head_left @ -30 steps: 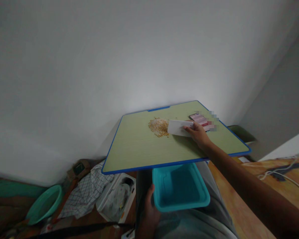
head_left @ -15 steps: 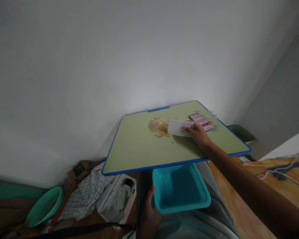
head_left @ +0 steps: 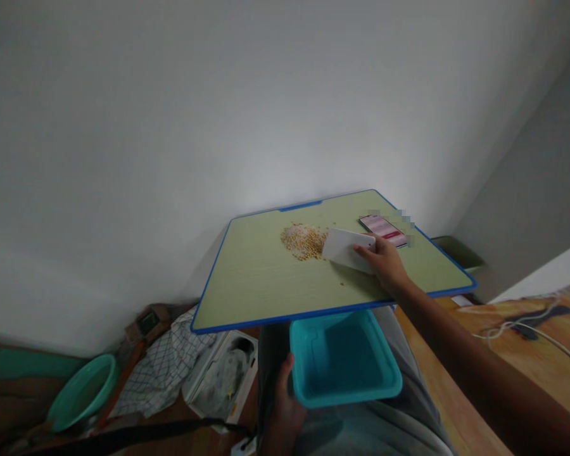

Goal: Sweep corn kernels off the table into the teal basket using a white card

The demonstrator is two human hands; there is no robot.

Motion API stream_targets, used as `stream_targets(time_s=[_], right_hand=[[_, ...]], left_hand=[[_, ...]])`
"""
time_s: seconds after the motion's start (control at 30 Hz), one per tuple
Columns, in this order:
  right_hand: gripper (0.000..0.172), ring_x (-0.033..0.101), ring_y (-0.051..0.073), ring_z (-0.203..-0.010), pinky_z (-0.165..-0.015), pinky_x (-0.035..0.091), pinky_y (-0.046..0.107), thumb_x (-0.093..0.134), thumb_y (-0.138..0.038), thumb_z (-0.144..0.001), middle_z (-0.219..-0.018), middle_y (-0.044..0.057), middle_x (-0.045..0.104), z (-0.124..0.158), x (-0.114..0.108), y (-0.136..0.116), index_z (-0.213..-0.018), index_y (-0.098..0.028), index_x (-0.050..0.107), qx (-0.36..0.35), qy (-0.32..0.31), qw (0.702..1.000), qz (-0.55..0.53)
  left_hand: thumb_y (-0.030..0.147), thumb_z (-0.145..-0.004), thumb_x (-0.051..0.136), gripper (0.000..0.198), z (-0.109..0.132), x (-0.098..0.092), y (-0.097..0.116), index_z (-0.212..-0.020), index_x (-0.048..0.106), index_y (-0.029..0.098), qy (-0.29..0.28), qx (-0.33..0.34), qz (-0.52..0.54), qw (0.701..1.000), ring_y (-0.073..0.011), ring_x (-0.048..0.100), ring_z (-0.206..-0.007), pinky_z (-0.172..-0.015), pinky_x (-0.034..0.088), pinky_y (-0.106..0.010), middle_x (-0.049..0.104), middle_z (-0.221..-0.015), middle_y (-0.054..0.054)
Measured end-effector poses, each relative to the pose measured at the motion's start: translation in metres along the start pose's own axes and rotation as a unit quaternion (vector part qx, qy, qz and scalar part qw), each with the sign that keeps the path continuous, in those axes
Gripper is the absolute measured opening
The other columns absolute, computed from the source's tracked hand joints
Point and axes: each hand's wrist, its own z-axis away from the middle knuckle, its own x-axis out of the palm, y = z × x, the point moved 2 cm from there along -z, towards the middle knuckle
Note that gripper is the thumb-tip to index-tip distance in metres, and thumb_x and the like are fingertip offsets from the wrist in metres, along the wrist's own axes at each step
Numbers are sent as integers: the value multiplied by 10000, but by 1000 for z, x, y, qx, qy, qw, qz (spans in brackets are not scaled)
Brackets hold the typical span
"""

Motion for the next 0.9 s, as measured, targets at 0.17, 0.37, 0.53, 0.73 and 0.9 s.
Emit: stream_targets(time_s=[0.17, 0.37, 0.53, 0.73, 0.9], right_hand=[[365, 607, 226, -633, -566, 462, 332, 837, -527, -678, -744, 36, 730, 23, -21, -11, -895, -251, 737, -21, 66, 992, 103], [314, 546, 221, -585, -556, 407, 346, 790, -521, -693, -641, 20, 637, 55, -33, -19, -753, -294, 581, -27, 159, 965, 207], [308, 575, 240, -632, -604, 435, 365, 761, -523, -743, -680, 23, 636, 63, -32, -19, -781, -302, 550, -31, 172, 957, 230], [309, 566, 251, -668, -630, 412, 373, 698, -547, -736, -726, 42, 647, 67, -24, -15, -827, -310, 521, -22, 187, 947, 259], [325, 550, 250, -663, -643, 400, 372, 654, -579, -728, -717, 32, 630, 66, -21, -18, -823, -310, 499, -21, 180, 942, 283]], left_hand=[[538, -56, 1126, 998, 25, 30, 13, -926, 845, 138, 45, -62, 97, 992, -458, 590, -1534, -1240, 577, -453, 833, -1100, -181], [463, -112, 1155, 974, 23, 29, 13, -960, 842, 99, 22, -74, 126, 989, -472, 529, -1587, -1226, 592, -471, 811, -1194, -238], [504, -90, 1145, 1005, 24, 29, 14, -978, 836, 148, 34, -66, 105, 992, -433, 553, -1577, -1264, 563, -435, 836, -1043, -147], [764, -170, 1078, 1026, 15, 17, 7, -976, 762, 214, 2, -49, 3, 999, -455, 448, -1649, -1214, 592, -483, 814, -1172, -218], [680, -299, 1122, 928, 7, 10, 3, -1022, 803, 193, -14, -31, 32, 999, -437, 574, -1554, -1194, 604, -456, 824, -1178, -185]])
